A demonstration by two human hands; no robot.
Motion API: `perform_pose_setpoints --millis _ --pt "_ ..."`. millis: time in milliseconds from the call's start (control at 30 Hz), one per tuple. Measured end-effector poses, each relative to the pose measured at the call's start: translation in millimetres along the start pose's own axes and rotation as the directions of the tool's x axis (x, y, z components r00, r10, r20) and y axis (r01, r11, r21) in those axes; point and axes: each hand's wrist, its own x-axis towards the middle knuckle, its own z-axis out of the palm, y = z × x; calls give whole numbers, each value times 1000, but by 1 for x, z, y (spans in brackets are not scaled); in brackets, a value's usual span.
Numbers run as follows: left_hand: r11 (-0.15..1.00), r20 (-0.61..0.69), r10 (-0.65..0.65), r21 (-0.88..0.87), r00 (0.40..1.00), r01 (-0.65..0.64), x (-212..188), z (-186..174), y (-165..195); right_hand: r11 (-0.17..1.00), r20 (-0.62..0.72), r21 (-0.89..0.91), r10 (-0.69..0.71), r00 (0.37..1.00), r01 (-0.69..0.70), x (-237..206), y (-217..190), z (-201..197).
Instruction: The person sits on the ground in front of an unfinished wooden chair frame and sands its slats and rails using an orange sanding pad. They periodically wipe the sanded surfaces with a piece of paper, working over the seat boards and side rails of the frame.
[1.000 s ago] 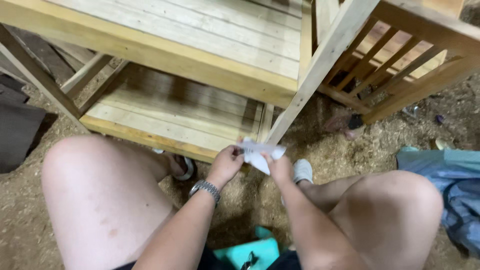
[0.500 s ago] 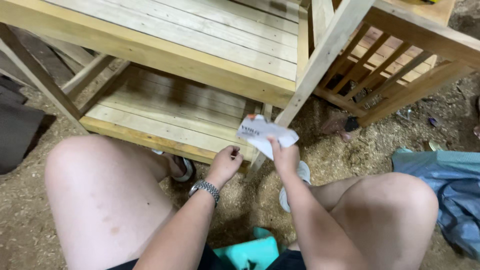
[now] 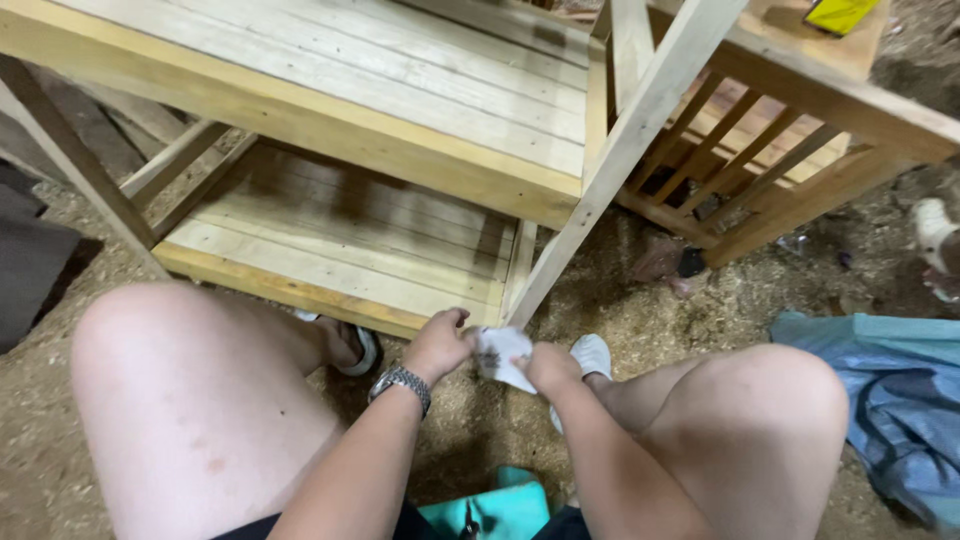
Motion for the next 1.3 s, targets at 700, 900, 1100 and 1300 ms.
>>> perform_pose_setpoints --millis 700,900,1100,1300 --pt "580 77 160 -814 984 -31 -32 -47 -1 819 -898 136 -136 418 558 -170 -171 -83" --pt "241 75 246 -970 966 14 -65 -122 31 873 -829 -90 -333 449 480 -214 -221 -148" --pt "584 7 353 -783 936 -214 -101 -142 71 966 -621 115 -112 776 231 -243 -241 -177" --pt "656 -45 369 -695 928 -294 -148 -131 129 942 -821 56 -145 552 332 -266 -206 -190"
